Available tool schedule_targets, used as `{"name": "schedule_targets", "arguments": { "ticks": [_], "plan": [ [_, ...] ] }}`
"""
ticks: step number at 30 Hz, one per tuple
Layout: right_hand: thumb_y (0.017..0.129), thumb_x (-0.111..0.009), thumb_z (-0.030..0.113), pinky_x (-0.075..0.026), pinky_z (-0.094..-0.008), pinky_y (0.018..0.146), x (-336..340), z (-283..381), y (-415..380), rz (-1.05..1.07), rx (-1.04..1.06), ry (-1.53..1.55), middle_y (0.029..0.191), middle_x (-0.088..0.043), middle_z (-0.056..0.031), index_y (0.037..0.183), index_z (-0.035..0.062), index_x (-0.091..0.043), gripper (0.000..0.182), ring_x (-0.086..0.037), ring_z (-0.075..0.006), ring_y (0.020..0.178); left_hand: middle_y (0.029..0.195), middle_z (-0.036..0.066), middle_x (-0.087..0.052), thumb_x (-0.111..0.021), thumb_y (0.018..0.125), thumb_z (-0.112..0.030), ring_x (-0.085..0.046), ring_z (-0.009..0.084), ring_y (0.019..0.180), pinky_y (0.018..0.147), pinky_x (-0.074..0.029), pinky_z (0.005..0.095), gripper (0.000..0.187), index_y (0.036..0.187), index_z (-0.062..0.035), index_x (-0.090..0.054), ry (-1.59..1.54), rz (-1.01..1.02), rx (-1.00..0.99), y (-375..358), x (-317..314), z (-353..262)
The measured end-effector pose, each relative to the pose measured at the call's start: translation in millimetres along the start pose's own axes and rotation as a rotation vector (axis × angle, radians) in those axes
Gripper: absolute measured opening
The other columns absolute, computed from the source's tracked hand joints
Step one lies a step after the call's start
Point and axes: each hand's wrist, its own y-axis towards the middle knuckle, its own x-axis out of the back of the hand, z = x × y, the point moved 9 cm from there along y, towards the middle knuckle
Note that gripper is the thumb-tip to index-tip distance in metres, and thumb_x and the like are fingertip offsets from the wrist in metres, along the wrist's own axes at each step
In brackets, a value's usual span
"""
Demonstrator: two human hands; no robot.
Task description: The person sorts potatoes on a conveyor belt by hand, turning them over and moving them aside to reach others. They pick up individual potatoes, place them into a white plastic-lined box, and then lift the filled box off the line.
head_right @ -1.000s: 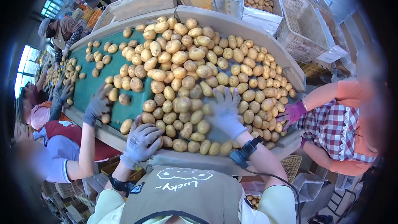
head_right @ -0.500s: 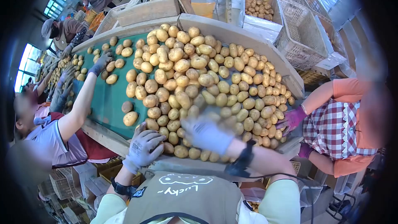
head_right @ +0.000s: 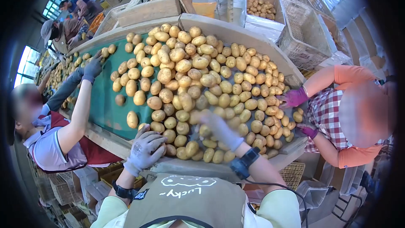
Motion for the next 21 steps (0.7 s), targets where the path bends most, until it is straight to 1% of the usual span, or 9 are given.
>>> {"name": "schedule_targets", "arguments": {
  "ticks": [6,9,10,12,14,15,18,19,21],
  "plan": [
    [0.107,-0.057,0.045,-0.058,-0.0284,0.069,18,17,-24,-0.094,-0.029,0.267,0.100,-0.068,-0.0094,0.128,0.0048,-0.061,0.046,-0.069,-0.0196,0.078,0.109,0.007,-0.076,-0.072,0.088,-0.024,-0.069,0.0283,0.112,0.118,-0.040,0.0514,0.026,0.109,-0.0099,-0.077,0.027,-0.014,-0.046,1,-1,-2],
    [0.102,-0.069,0.033,-0.058,-0.0288,0.071,28,44,-30,-0.301,0.178,-0.202,0.089,-0.071,-0.0044,0.112,0.0018,-0.071,0.032,-0.068,-0.0126,0.080,0.108,0.009,-0.076,-0.074,0.088,-0.025,-0.069,0.0296,0.113,0.118,-0.040,0.0517,0.028,0.110,-0.0088,-0.077,-0.006,-0.004,-0.010,-1,-3,2],
    [0.095,-0.076,0.041,-0.057,-0.0335,0.069,18,82,-37,-0.394,0.470,-0.516,0.087,-0.073,-0.0066,0.110,0.0049,-0.073,0.039,-0.068,-0.0162,0.074,0.108,0.009,-0.076,-0.074,0.088,-0.025,-0.069,0.0297,0.113,0.118,-0.040,0.0518,0.028,0.110,-0.0087,-0.077,-0.025,-0.003,0.013,-1,-4,4],
    [0.088,-0.079,0.048,-0.057,-0.0397,0.070,-9,143,-50,-0.197,0.573,-1.168,0.082,-0.071,-0.0092,0.122,0.0080,-0.071,0.053,-0.068,-0.0236,0.071,0.108,0.010,-0.077,-0.072,0.088,-0.024,-0.069,0.0306,0.114,0.121,-0.037,0.0522,0.029,0.111,-0.0093,-0.079,-0.037,-0.011,0.017,3,-3,2],
    [0.089,-0.075,0.054,-0.056,-0.0399,0.069,-32,205,-41,0.033,0.472,-1.894,0.076,-0.068,-0.0106,0.140,0.0089,-0.062,0.069,-0.066,-0.0300,0.066,0.107,0.009,-0.078,-0.072,0.088,-0.024,-0.069,0.0306,0.113,0.121,-0.036,0.0523,0.028,0.110,-0.0101,-0.080,-0.020,0.014,0.026,4,-4,3],
    [0.094,-0.069,0.050,-0.055,-0.0430,0.067,-7,239,-23,-0.075,0.185,-2.030,0.080,-0.068,-0.0120,0.147,0.0108,-0.054,0.067,-0.067,-0.0282,0.074,0.106,0.007,-0.078,-0.072,0.087,-0.025,-0.070,0.0301,0.113,0.122,-0.036,0.0523,0.027,0.109,-0.0112,-0.080,-0.018,0.014,0.027,5,-5,3],
    [0.088,-0.082,0.030,-0.054,-0.0451,0.092,80,374,-41,-0.931,1.038,-1.792,0.099,-0.071,-0.0141,0.112,0.0088,-0.071,0.034,-0.070,-0.0324,0.099,0.107,0.007,-0.078,-0.073,0.087,-0.025,-0.070,0.0296,0.112,0.122,-0.036,0.0516,0.027,0.108,-0.0118,-0.081,0.008,0.051,0.057,8,-4,1],
    [0.087,-0.083,0.029,-0.051,-0.0477,0.104,79,408,-55,-1.108,1.174,-1.730,0.103,-0.071,-0.0155,0.114,0.0075,-0.071,0.037,-0.068,-0.0349,0.107,0.107,0.007,-0.077,-0.070,0.088,-0.028,-0.069,0.0285,0.113,0.118,-0.039,0.0519,0.027,0.108,-0.0109,-0.079,-0.005,0.032,0.064,5,-4,3],
    [0.086,-0.084,0.030,-0.046,-0.0505,0.110,47,408,-65,-1.042,1.332,-1.755,0.107,-0.070,-0.0158,0.116,0.0064,-0.069,0.041,-0.066,-0.0367,0.110,0.107,0.006,-0.077,-0.070,0.088,-0.027,-0.069,0.0280,0.113,0.118,-0.039,0.0518,0.026,0.107,-0.0111,-0.079,-0.014,-0.017,0.054,6,1,4]
  ]
}}
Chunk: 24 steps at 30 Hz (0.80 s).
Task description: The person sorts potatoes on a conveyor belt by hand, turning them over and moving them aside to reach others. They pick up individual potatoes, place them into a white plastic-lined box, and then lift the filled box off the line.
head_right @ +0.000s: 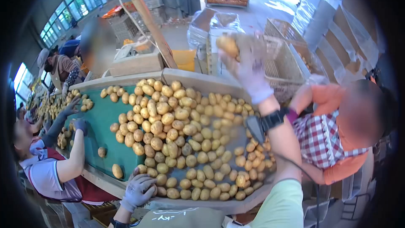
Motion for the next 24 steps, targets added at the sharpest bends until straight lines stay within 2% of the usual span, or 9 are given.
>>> {"name": "schedule_targets", "arguments": {
  "ticks": [4,10,13,15,17,19,21,23,24],
  "plan": [
    [0.087,-0.078,0.040,-0.039,-0.0552,0.117,18,55,-36,0.064,0.378,0.085,0.115,-0.067,-0.0114,0.117,0.0096,-0.069,0.043,-0.063,-0.0340,0.114,0.106,0.006,-0.077,-0.072,0.090,-0.027,-0.069,0.0267,0.110,0.117,-0.041,0.0512,0.025,0.108,-0.0112,-0.078,0.024,-0.050,-0.052,0,1,0],
    [0.094,-0.071,0.021,-0.036,-0.0479,0.121,-13,-134,-140,0.133,-0.276,0.029,0.143,-0.056,-0.0213,0.143,-0.0014,-0.051,0.057,-0.053,-0.0354,0.136,0.107,0.009,-0.073,-0.070,0.094,-0.029,-0.067,0.0271,0.112,0.118,-0.039,0.0542,0.027,0.112,-0.0092,-0.076,-0.027,-0.041,-0.035,-5,-3,15],
    [0.098,-0.068,0.012,-0.035,-0.0443,0.124,-78,-94,-226,0.367,-0.533,0.325,0.156,-0.051,-0.0262,0.156,-0.0069,-0.042,0.066,-0.048,-0.0361,0.146,0.104,0.010,-0.070,-0.068,0.095,-0.030,-0.066,0.0279,0.110,0.122,-0.035,0.0540,0.028,0.113,-0.0094,-0.075,-0.081,-0.013,-0.012,-6,-14,12],
    [0.097,-0.070,0.013,-0.035,-0.0417,0.123,-111,9,-280,0.720,-0.584,0.298,0.159,-0.047,-0.0265,0.153,-0.0114,-0.042,0.067,-0.045,-0.0369,0.149,0.102,0.010,-0.069,-0.067,0.095,-0.030,-0.066,0.0286,0.108,0.123,-0.033,0.0540,0.028,0.114,-0.0096,-0.075,-0.098,0.008,-0.024,-6,-12,14],
    [0.085,-0.078,0.043,-0.014,-0.0576,0.129,-121,129,-358,1.052,-0.390,0.148,0.168,-0.034,-0.0228,0.150,0.0083,-0.057,0.076,-0.018,-0.0429,0.160,0.100,0.010,-0.068,-0.065,0.096,-0.029,-0.066,0.0296,0.106,0.123,-0.033,0.0540,0.027,0.112,-0.0100,-0.075,-0.108,-0.029,-0.060,-8,-6,11],
    [0.085,-0.071,0.054,-0.004,-0.0645,0.128,-80,213,-333,1.215,-0.128,0.387,0.170,-0.028,-0.0247,0.142,0.0095,-0.064,0.073,-0.012,-0.0484,0.160,0.099,0.011,-0.068,-0.065,0.096,-0.029,-0.066,0.0296,0.105,0.122,-0.034,0.0541,0.027,0.112,-0.0091,-0.074,-0.125,-0.022,-0.060,-12,-8,16],
    [0.083,-0.076,0.051,-0.002,-0.0624,0.129,-62,214,-341,1.012,0.292,0.483,0.172,-0.027,-0.0202,0.145,0.0232,-0.064,0.069,-0.007,-0.0436,0.162,0.101,0.011,-0.070,-0.066,0.096,-0.029,-0.067,0.0290,0.106,0.120,-0.036,0.0544,0.027,0.111,-0.0083,-0.074,-0.108,-0.016,-0.035,-11,-10,20],
    [0.076,-0.079,0.055,-0.013,-0.0643,0.127,-92,131,-377,1.216,0.044,0.267,0.170,-0.031,-0.0199,0.147,0.0291,-0.062,0.078,-0.020,-0.0460,0.159,0.103,0.010,-0.071,-0.067,0.095,-0.029,-0.067,0.0285,0.108,0.119,-0.036,0.0543,0.027,0.112,-0.0082,-0.073,-0.123,0.050,-0.038,-9,-8,21],
    [0.076,-0.081,0.053,-0.018,-0.0656,0.126,-66,121,-315,0.815,0.144,0.147,0.164,-0.040,-0.0225,0.148,0.0248,-0.060,0.081,-0.033,-0.0465,0.152,0.105,0.010,-0.072,-0.068,0.095,-0.029,-0.067,0.0280,0.109,0.118,-0.037,0.0543,0.028,0.112,-0.0081,-0.073,-0.095,0.048,-0.014,-1,-1,20]
  ]
}}
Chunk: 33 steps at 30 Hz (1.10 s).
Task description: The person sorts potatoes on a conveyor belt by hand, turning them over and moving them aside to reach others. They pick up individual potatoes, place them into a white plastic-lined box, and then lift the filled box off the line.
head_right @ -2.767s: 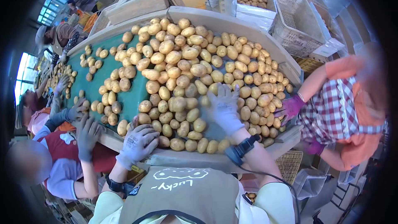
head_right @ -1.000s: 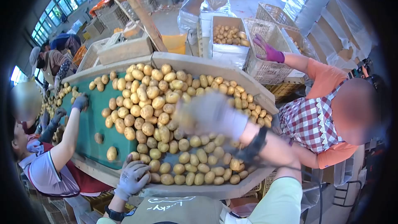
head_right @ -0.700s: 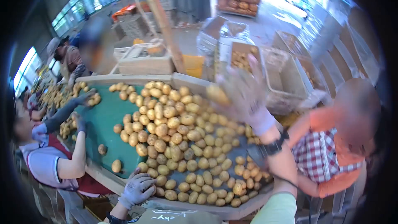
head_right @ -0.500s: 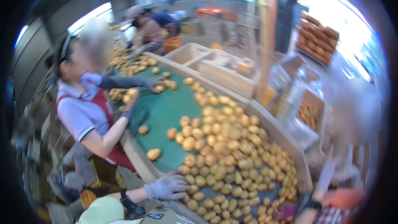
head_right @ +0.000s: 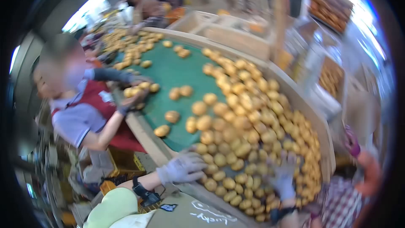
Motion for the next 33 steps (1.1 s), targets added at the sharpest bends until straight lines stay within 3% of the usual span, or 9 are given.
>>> {"name": "schedule_targets", "arguments": {
  "ticks": [3,5,12,15,16,20,27,28,33],
  "plan": [
    [0.089,-0.075,0.050,-0.034,-0.0622,0.117,-13,-96,10,-0.124,-0.497,0.091,0.157,-0.046,-0.0259,0.151,0.0185,-0.058,0.071,-0.046,-0.0460,0.140,0.111,0.011,-0.075,-0.072,0.091,-0.027,-0.069,0.0274,0.113,0.118,-0.038,0.0543,0.029,0.114,-0.0094,-0.075,0.046,0.016,0.006,11,11,-4],
    [0.091,-0.067,0.063,-0.025,-0.0605,0.123,-36,-80,53,0.381,-0.702,0.403,0.164,-0.037,-0.0259,0.155,0.0189,-0.053,0.079,-0.035,-0.0456,0.150,0.112,0.011,-0.076,-0.072,0.090,-0.026,-0.069,0.0276,0.114,0.118,-0.038,0.0538,0.029,0.114,-0.0094,-0.076,0.031,0.044,-0.044,12,7,-13],
    [0.085,-0.072,0.066,-0.004,-0.0684,0.124,-22,51,-12,0.279,-0.144,0.518,0.167,-0.030,-0.0255,0.159,0.0273,-0.048,0.086,-0.020,-0.0454,0.158,0.106,0.011,-0.077,-0.071,0.089,-0.022,-0.070,0.0297,0.106,0.108,-0.047,0.0507,0.028,0.113,-0.0090,-0.077,0.047,0.070,-0.043,22,22,-3],
    [0.087,-0.073,0.057,-0.017,-0.0681,0.122,23,-17,-42,0.478,-0.727,0.224,0.159,-0.046,-0.0167,0.155,0.0340,-0.051,0.075,-0.032,-0.0384,0.154,0.107,0.012,-0.076,-0.070,0.090,-0.019,-0.070,0.0327,0.104,0.101,-0.051,0.0491,0.027,0.114,-0.0071,-0.076,0.043,0.065,-0.146,55,39,-22],
    [0.087,-0.072,0.058,-0.016,-0.0667,0.123,-3,-27,-72,0.232,-0.795,0.099,0.159,-0.045,-0.0145,0.154,0.0316,-0.053,0.075,-0.031,-0.0402,0.154,0.108,0.012,-0.075,-0.071,0.090,-0.020,-0.070,0.0331,0.105,0.103,-0.050,0.0493,0.028,0.115,-0.0069,-0.076,0.069,0.038,-0.176,67,43,-29],
    [0.086,-0.072,0.059,-0.012,-0.0673,0.125,0,58,-48,0.305,-0.322,0.384,0.164,-0.040,-0.0169,0.153,0.0357,-0.053,0.073,-0.027,-0.0467,0.154,0.140,0.009,-0.065,-0.071,0.091,-0.030,-0.049,0.0333,0.143,0.122,-0.032,0.0566,0.040,0.129,-0.0179,-0.073,0.307,0.209,-0.280,117,4,-22],
    [0.084,-0.073,0.037,-0.021,-0.0594,0.123,5,26,-22,0.242,-0.727,0.190,0.150,-0.050,-0.0162,0.138,0.0201,-0.065,0.057,-0.037,-0.0458,0.144,0.154,0.007,-0.055,-0.075,0.085,-0.030,-0.030,0.0440,0.156,0.126,-0.020,0.0644,0.046,0.131,-0.0274,-0.073,0.521,0.287,-0.147,89,2,34],
    [0.081,-0.075,0.044,-0.028,-0.0573,0.119,15,62,4,0.186,-0.391,0.285,0.139,-0.053,-0.0163,0.135,0.0189,-0.064,0.061,-0.043,-0.0427,0.133,0.155,0.008,-0.054,-0.076,0.083,-0.030,-0.027,0.0474,0.156,0.125,-0.020,0.0648,0.049,0.132,-0.0281,-0.073,0.517,0.282,-0.154,86,1,32],
    [0.085,-0.072,0.061,-0.013,-0.0625,0.125,-3,28,-55,0.227,-0.550,0.244,0.163,-0.039,-0.0208,0.156,0.0257,-0.051,0.082,-0.030,-0.0401,0.153,0.159,0.009,-0.050,-0.077,0.083,-0.031,-0.029,0.0485,0.154,0.124,-0.024,0.0646,0.056,0.139,-0.0304,-0.069,0.520,0.252,-0.096,69,9,26]
  ]
}}
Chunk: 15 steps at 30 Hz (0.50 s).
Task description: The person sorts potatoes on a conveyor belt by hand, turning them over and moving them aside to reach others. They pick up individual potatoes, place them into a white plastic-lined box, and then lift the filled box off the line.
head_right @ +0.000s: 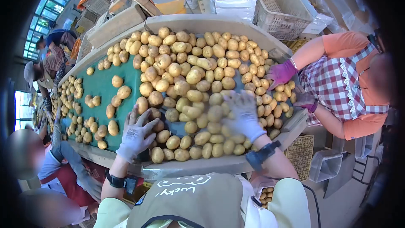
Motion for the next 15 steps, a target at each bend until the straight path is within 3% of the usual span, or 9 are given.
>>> {"name": "schedule_targets", "arguments": {
  "ticks": [2,4,6,7,9,10,12,13,15],
  "plan": [
    [0.088,-0.068,0.065,-0.004,-0.0666,0.126,-10,-27,-9,0.139,-0.097,-0.150,0.172,-0.025,-0.0219,0.163,0.0308,-0.040,0.088,-0.018,-0.0403,0.161,0.159,0.010,-0.049,-0.076,0.083,-0.031,-0.032,0.0489,0.153,0.123,-0.026,0.0644,0.059,0.141,-0.0309,-0.067,-0.001,0.009,0.043,-5,-3,3],
    [0.089,-0.069,0.061,-0.004,-0.0689,0.125,-9,-28,-13,0.190,-0.108,-0.112,0.174,-0.019,-0.0206,0.164,0.0344,-0.036,0.086,-0.015,-0.0393,0.162,0.158,0.011,-0.049,-0.075,0.086,-0.033,-0.035,0.0479,0.150,0.123,-0.028,0.0647,0.058,0.142,-0.0327,-0.065,-0.077,0.007,0.084,-7,-14,5],
    [0.091,-0.070,0.055,-0.014,-0.0640,0.126,2,-23,-7,0.145,-0.060,-0.140,0.169,-0.032,-0.0201,0.160,0.0274,-0.044,0.079,-0.026,-0.0393,0.158,0.158,0.012,-0.049,-0.074,0.086,-0.033,-0.038,0.0482,0.148,0.123,-0.028,0.0644,0.058,0.143,-0.0335,-0.065,-0.072,0.010,0.073,-5,-16,1],
    [0.091,-0.070,0.055,-0.014,-0.0640,0.126,3,-26,-7,0.147,-0.061,-0.144,0.169,-0.032,-0.0201,0.160,0.0274,-0.044,0.079,-0.026,-0.0393,0.158,0.158,0.013,-0.049,-0.073,0.087,-0.034,-0.040,0.0486,0.146,0.123,-0.028,0.0641,0.057,0.143,-0.0343,-0.064,-0.058,0.010,0.066,-3,-16,-1],
    [0.093,-0.068,0.046,-0.041,-0.0570,0.113,13,-28,0,0.059,-0.039,0.109,0.149,-0.056,-0.0174,0.151,0.0196,-0.054,0.065,-0.052,-0.0391,0.140,0.158,0.014,-0.048,-0.074,0.087,-0.032,-0.041,0.0491,0.145,0.123,-0.029,0.0638,0.058,0.144,-0.0341,-0.064,-0.079,0.020,0.067,0,-13,-4],
    [0.093,-0.068,0.046,-0.041,-0.0570,0.113,24,-17,5,0.064,-0.034,0.111,0.149,-0.056,-0.0174,0.151,0.0196,-0.054,0.065,-0.052,-0.0391,0.140,0.159,0.015,-0.048,-0.074,0.087,-0.030,-0.042,0.0497,0.144,0.122,-0.030,0.0634,0.058,0.144,-0.0339,-0.065,-0.096,0.036,0.068,-1,-13,-5],
    [0.095,-0.065,0.038,-0.055,-0.0527,0.089,28,17,11,0.237,-0.024,0.282,0.123,-0.068,-0.0121,0.141,0.0126,-0.060,0.053,-0.068,-0.0375,0.111,0.159,0.016,-0.047,-0.073,0.087,-0.030,-0.042,0.0497,0.143,0.122,-0.030,0.0629,0.057,0.144,-0.0342,-0.065,-0.090,0.043,0.070,2,-17,-7],
    [0.096,-0.063,0.032,-0.056,-0.0511,0.075,19,26,7,0.196,0.028,0.187,0.113,-0.069,-0.0113,0.140,0.0129,-0.059,0.049,-0.072,-0.0351,0.094,0.159,0.017,-0.047,-0.073,0.088,-0.030,-0.043,0.0496,0.143,0.121,-0.031,0.0625,0.057,0.144,-0.0345,-0.065,-0.083,0.048,0.068,3,-18,-8],
    [0.094,-0.065,0.034,-0.057,-0.0492,0.080,16,28,14,0.217,0.010,0.182,0.112,-0.069,-0.0131,0.134,0.0133,-0.064,0.045,-0.071,-0.0359,0.095,0.158,0.018,-0.047,-0.073,0.088,-0.030,-0.043,0.0497,0.143,0.121,-0.032,0.0623,0.056,0.143,-0.0344,-0.065,-0.090,0.059,0.062,4,-14,-8]
  ]
}}
